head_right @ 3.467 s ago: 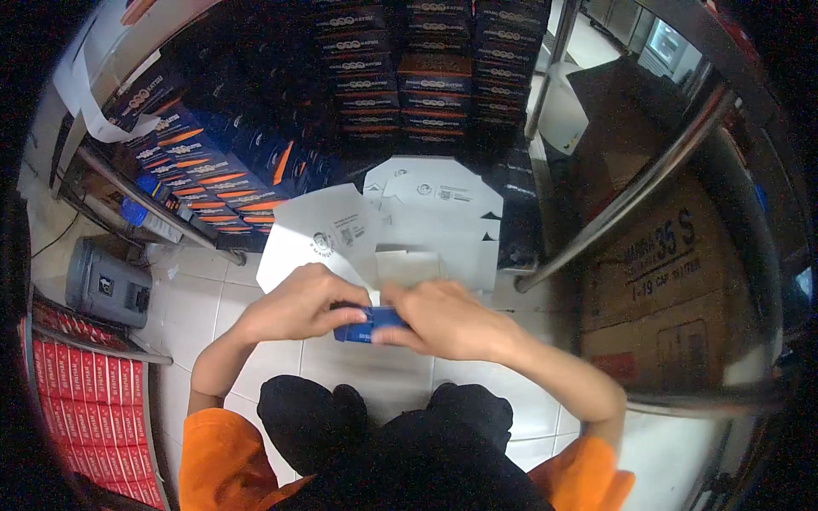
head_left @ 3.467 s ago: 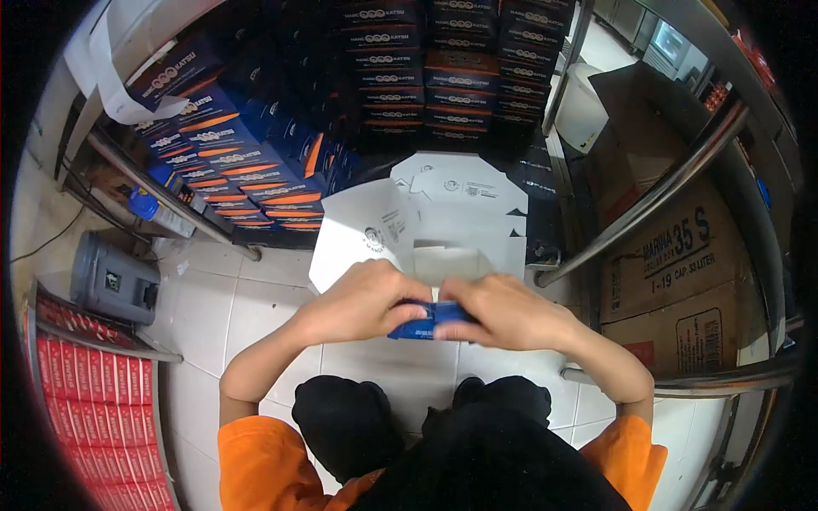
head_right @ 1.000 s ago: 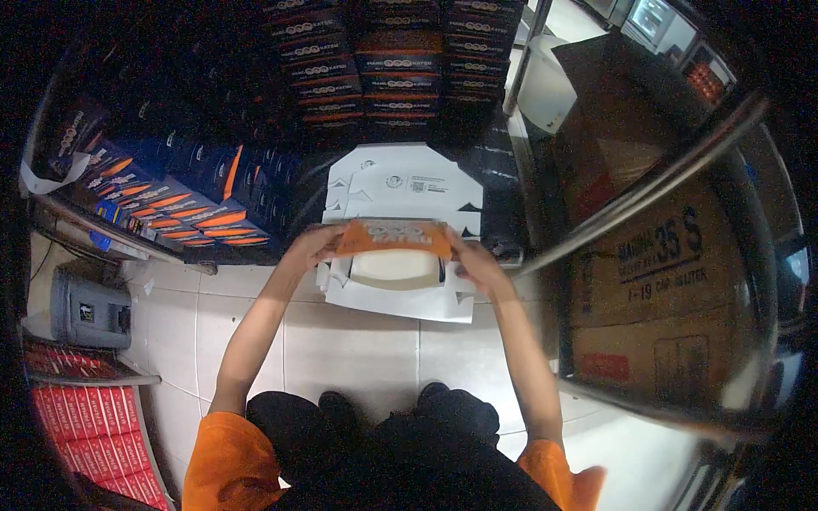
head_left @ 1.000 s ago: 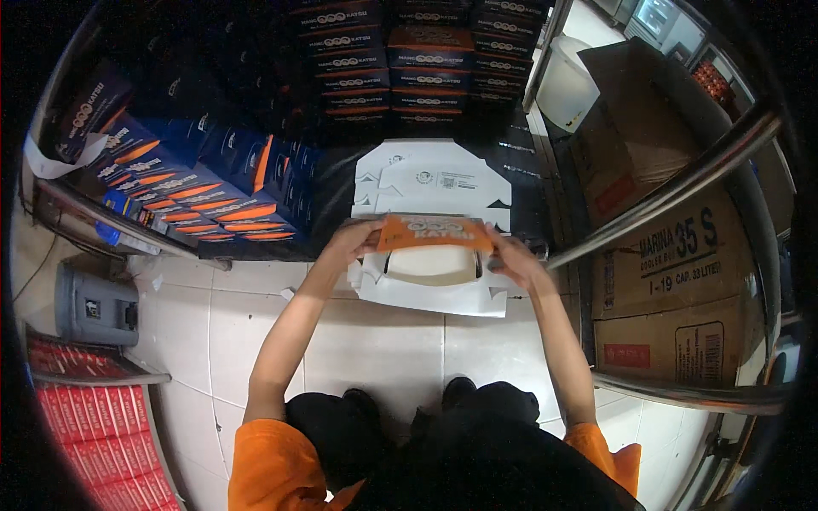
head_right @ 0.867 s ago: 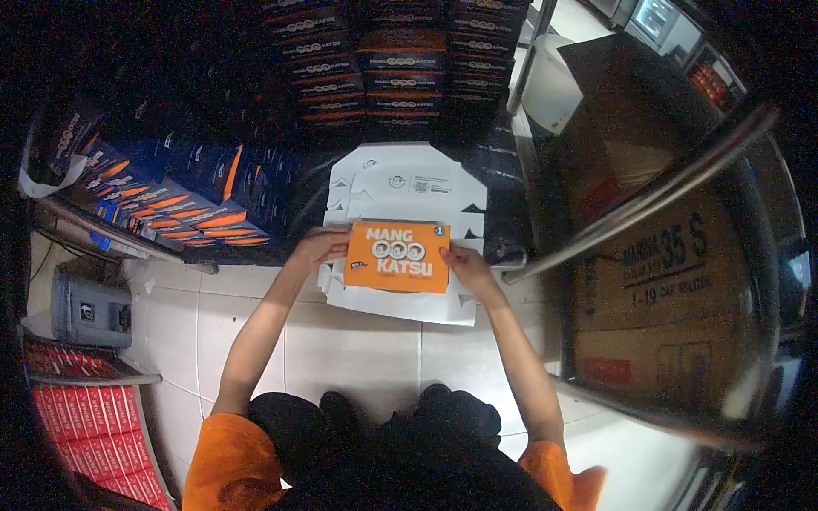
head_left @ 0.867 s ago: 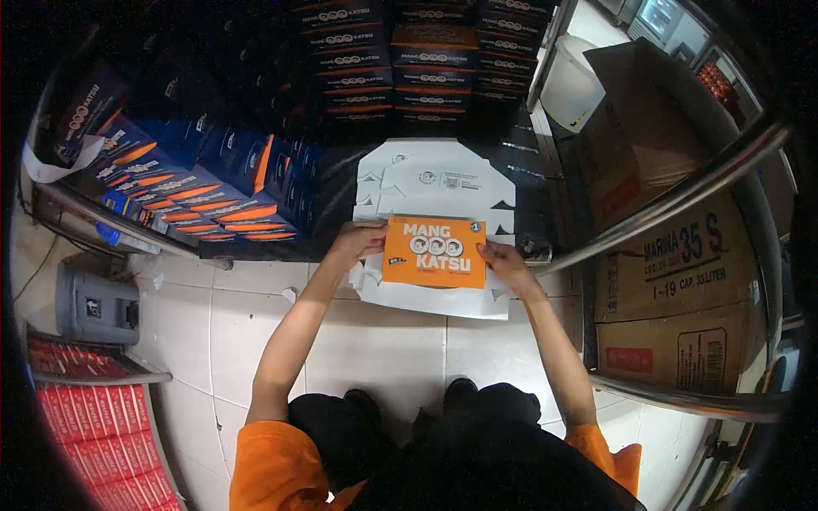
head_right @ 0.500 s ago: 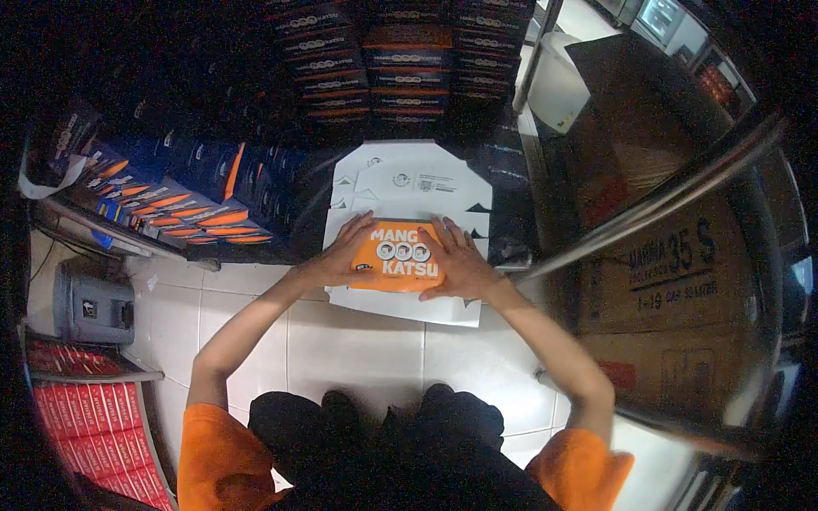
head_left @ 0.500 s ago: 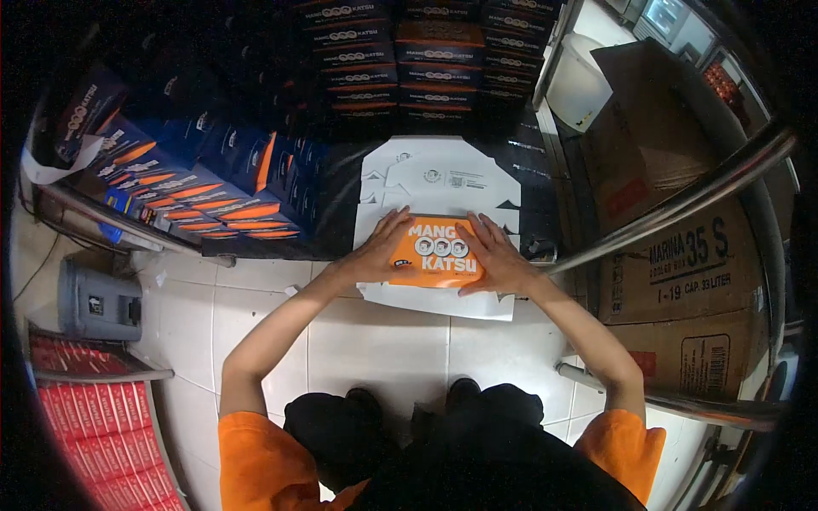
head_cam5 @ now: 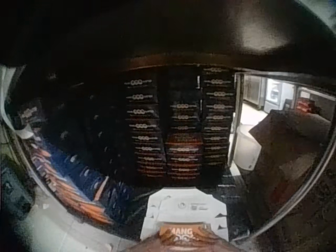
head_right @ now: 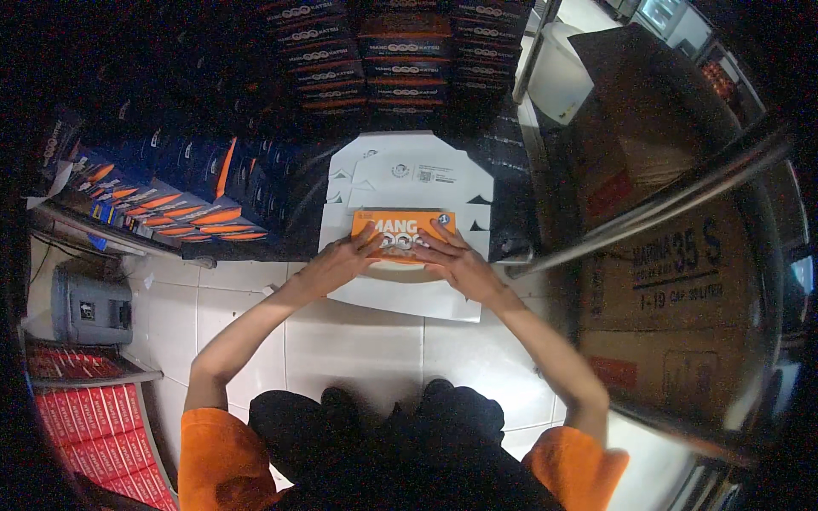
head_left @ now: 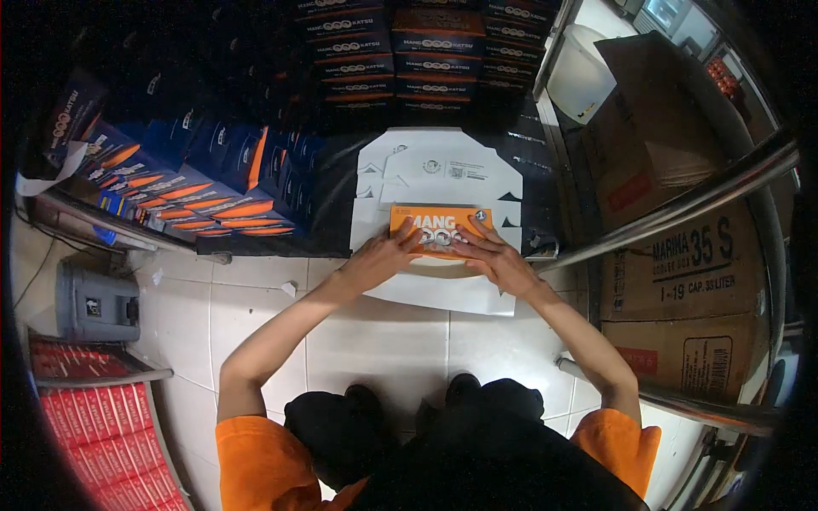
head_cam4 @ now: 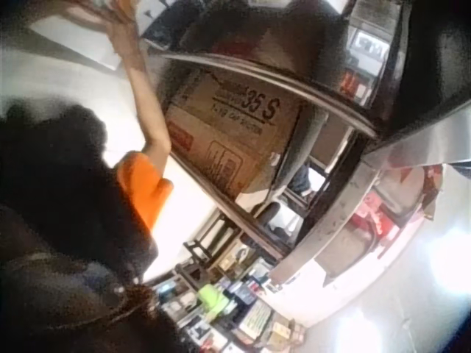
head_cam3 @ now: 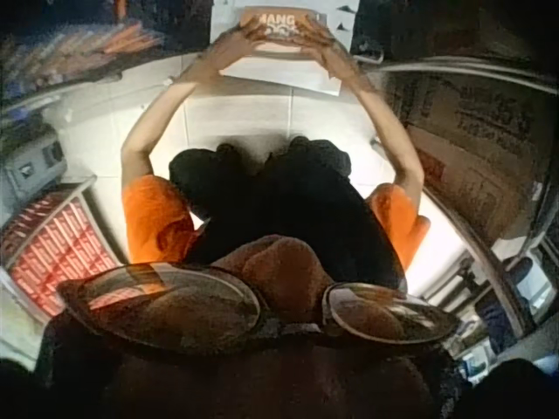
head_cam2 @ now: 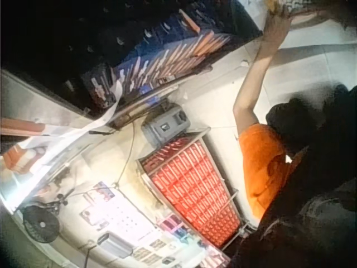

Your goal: The person assembles cardboard food boxes by hand, folding the flaps and sides of several flat box templates taken from a stack to form completed boxes.

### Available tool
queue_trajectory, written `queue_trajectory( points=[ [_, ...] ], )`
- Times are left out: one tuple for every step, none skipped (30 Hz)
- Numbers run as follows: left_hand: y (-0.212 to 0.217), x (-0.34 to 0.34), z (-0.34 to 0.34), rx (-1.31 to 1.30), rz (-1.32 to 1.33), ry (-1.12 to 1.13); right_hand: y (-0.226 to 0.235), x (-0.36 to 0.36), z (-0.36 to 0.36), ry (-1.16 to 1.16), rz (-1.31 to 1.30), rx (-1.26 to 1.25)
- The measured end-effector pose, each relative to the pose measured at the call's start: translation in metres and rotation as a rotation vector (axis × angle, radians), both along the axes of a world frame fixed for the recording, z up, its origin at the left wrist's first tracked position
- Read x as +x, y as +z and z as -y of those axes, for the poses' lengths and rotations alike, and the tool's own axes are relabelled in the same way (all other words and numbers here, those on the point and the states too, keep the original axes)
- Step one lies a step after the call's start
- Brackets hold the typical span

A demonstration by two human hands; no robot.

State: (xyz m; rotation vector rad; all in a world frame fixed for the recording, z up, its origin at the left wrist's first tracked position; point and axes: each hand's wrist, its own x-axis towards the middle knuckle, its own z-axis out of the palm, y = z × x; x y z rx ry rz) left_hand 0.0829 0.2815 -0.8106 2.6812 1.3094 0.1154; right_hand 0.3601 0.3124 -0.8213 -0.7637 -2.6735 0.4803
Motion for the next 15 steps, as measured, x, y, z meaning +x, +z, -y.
queue_trajectory(
  points=[
    [0.0,-0.002,-0.001,-0.072,-0.042,0.011,0.005,-0.002,0.002,-0.033,0.065,0.023],
    [0.0,-0.004,-0.001,-0.145,-0.083,0.02,0.009,-0.005,0.006,-0.066,0.131,0.046],
    [0.002,0.0,0.002,-0.128,-0.119,0.028,0.013,-0.003,0.01,-0.115,0.199,0.067],
    [0.009,0.003,0.009,-0.101,-0.161,0.039,0.015,0.001,0.011,-0.156,0.193,0.076],
    [0.013,0.006,0.015,-0.073,-0.202,0.05,0.016,0.006,0.014,-0.197,0.187,0.085],
    [0.013,0.004,0.019,-0.181,-0.164,0.119,0.018,0.003,0.016,-0.224,0.167,0.105],
    [-0.003,0.002,0.021,-0.214,0.146,0.218,0.011,0.002,0.022,-0.419,0.043,0.055],
    [-0.028,-0.004,0.022,-0.236,0.461,0.319,-0.006,0.0,0.028,-0.597,-0.089,0.005],
    [-0.043,-0.005,0.019,-0.254,0.787,0.398,-0.017,0.001,0.03,-0.775,-0.222,-0.042],
    [-0.049,0.002,0.016,-0.458,0.921,0.544,-0.027,0.001,0.036,-0.768,-0.173,-0.095],
    [-0.043,0.01,0.007,-0.485,1.087,0.479,-0.034,-0.006,0.038,-0.756,-0.126,-0.156],
    [-0.032,0.01,0.003,-0.499,1.247,0.435,0.01,-0.032,0.035,-0.592,-0.585,-0.369],
    [-0.016,0.01,-0.008,-0.524,1.36,0.413,0.029,-0.034,0.02,-0.638,-0.716,-0.533],
    [-0.001,0.011,-0.019,-0.551,1.472,0.383,0.044,-0.035,0.002,-0.678,-0.844,-0.696],
    [0.021,0.011,-0.033,-0.5,1.474,0.419,0.058,-0.036,-0.019,-0.714,-0.965,-0.868]
  ],
)
